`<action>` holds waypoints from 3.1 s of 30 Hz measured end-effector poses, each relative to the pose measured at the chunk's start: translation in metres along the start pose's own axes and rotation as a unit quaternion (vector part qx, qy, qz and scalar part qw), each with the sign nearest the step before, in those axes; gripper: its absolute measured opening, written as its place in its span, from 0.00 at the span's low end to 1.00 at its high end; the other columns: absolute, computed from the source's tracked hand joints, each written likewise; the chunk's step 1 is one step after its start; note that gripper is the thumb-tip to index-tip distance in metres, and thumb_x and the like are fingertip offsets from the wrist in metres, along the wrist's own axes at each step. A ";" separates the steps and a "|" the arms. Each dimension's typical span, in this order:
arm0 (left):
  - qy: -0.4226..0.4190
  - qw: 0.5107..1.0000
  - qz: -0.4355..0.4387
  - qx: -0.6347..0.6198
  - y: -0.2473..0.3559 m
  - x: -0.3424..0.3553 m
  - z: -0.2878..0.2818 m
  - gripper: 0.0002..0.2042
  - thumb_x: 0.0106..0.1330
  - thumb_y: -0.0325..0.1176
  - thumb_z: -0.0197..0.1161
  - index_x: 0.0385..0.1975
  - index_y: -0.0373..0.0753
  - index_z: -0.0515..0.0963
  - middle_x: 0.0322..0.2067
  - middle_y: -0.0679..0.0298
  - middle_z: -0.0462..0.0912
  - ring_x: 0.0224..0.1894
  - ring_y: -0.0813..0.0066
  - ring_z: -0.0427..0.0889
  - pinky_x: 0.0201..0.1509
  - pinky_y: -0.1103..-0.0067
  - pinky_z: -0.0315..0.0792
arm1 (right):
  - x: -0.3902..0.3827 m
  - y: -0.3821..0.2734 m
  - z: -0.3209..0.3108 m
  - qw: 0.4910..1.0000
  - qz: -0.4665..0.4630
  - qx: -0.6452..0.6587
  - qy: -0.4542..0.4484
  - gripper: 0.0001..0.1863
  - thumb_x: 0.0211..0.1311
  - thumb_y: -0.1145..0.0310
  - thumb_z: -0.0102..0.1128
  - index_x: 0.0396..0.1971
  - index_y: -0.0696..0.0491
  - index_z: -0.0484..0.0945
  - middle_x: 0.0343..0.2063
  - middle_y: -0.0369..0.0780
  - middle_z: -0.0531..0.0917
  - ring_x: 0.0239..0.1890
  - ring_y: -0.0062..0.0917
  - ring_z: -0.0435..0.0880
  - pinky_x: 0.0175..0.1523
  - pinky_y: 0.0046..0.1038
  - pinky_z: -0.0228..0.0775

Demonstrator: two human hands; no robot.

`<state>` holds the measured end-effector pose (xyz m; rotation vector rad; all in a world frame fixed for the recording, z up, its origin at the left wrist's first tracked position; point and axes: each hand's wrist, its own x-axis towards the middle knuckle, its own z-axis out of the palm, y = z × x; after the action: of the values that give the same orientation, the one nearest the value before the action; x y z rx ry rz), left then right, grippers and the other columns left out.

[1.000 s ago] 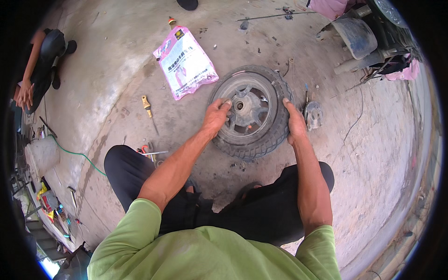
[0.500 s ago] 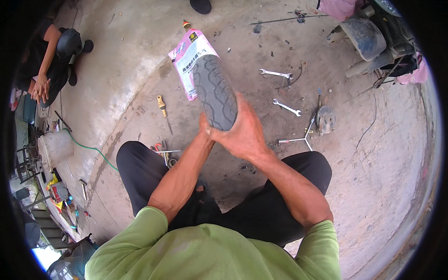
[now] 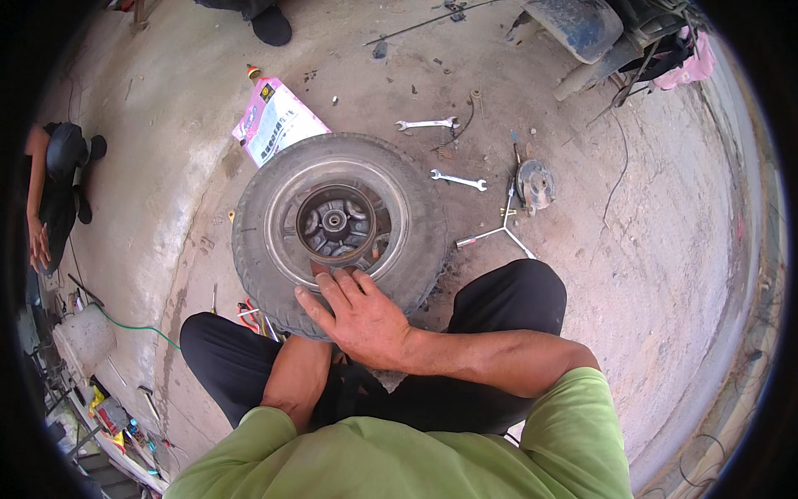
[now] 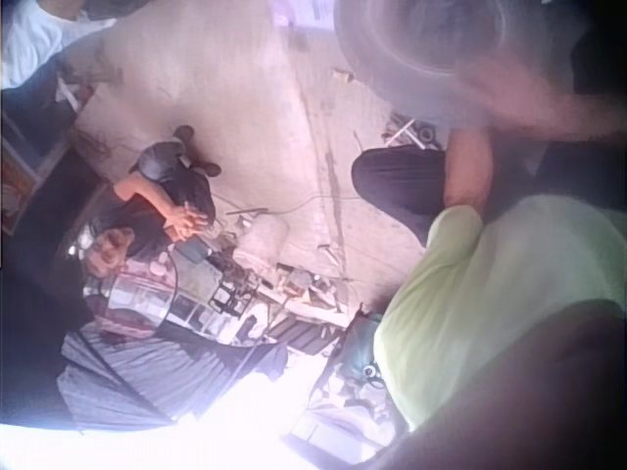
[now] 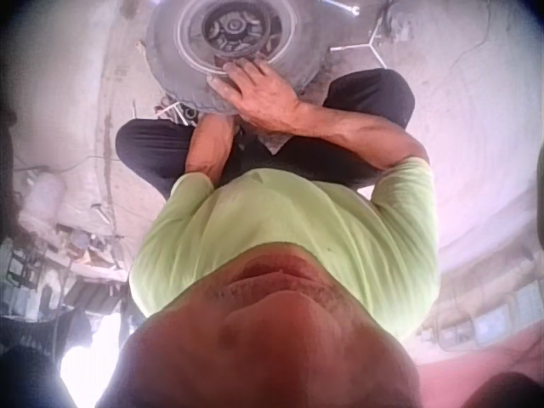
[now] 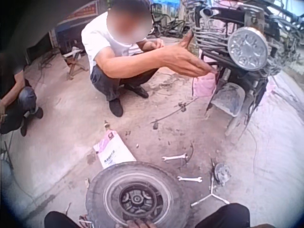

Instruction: The person removes the front wheel from a three-wheeled vehicle using a wrench and screwdriver. They loosen the axle nut, detach the brake cable, and pull the wheel off the axle, placing it on the ground.

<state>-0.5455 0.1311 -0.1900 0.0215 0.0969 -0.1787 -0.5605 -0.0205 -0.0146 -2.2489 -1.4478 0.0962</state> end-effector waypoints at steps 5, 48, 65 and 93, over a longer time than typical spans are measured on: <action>0.018 1.000 -0.008 -0.008 -0.004 -0.005 0.006 0.29 0.76 0.56 0.46 0.63 0.37 0.69 0.57 0.47 0.77 0.52 0.51 0.82 0.51 0.56 0.82 | 0.009 0.048 0.031 0.986 0.073 0.056 -0.137 0.57 0.36 0.63 0.79 0.72 0.54 0.60 0.55 0.51 0.71 0.57 0.44 0.73 0.63 0.43 0.61; 0.027 0.963 0.253 -0.090 0.157 0.000 0.025 0.40 0.75 0.63 0.41 0.71 0.29 0.56 0.70 0.45 0.62 0.71 0.47 0.64 0.72 0.56 0.63 | 0.073 0.154 -0.051 0.817 0.342 0.450 0.118 0.41 0.49 0.62 0.70 0.63 0.63 0.67 0.54 0.45 0.80 0.56 0.30 0.79 0.64 0.32 0.67; 0.308 0.785 0.057 0.535 0.024 0.076 0.023 0.18 0.70 0.35 0.63 0.54 0.31 0.75 0.41 0.58 0.85 0.39 0.74 0.84 0.40 0.77 0.77 | 0.065 0.165 -0.052 0.792 0.332 0.496 0.130 0.38 0.55 0.61 0.64 0.65 0.64 0.66 0.57 0.45 0.78 0.58 0.30 0.76 0.65 0.30 0.64; 0.119 0.604 0.101 0.781 0.031 0.086 0.031 0.18 0.65 0.34 0.62 0.54 0.39 0.79 0.47 0.46 0.81 0.51 0.48 0.81 0.55 0.61 0.73 | 0.001 0.236 -0.037 0.702 0.375 0.579 0.174 0.34 0.60 0.56 0.62 0.62 0.63 0.70 0.55 0.46 0.81 0.55 0.34 0.82 0.63 0.36 0.72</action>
<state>-0.4528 0.1450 -0.1676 1.8555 0.1783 0.0225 -0.3499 -0.1122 -0.0789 -1.4271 -0.0061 0.6062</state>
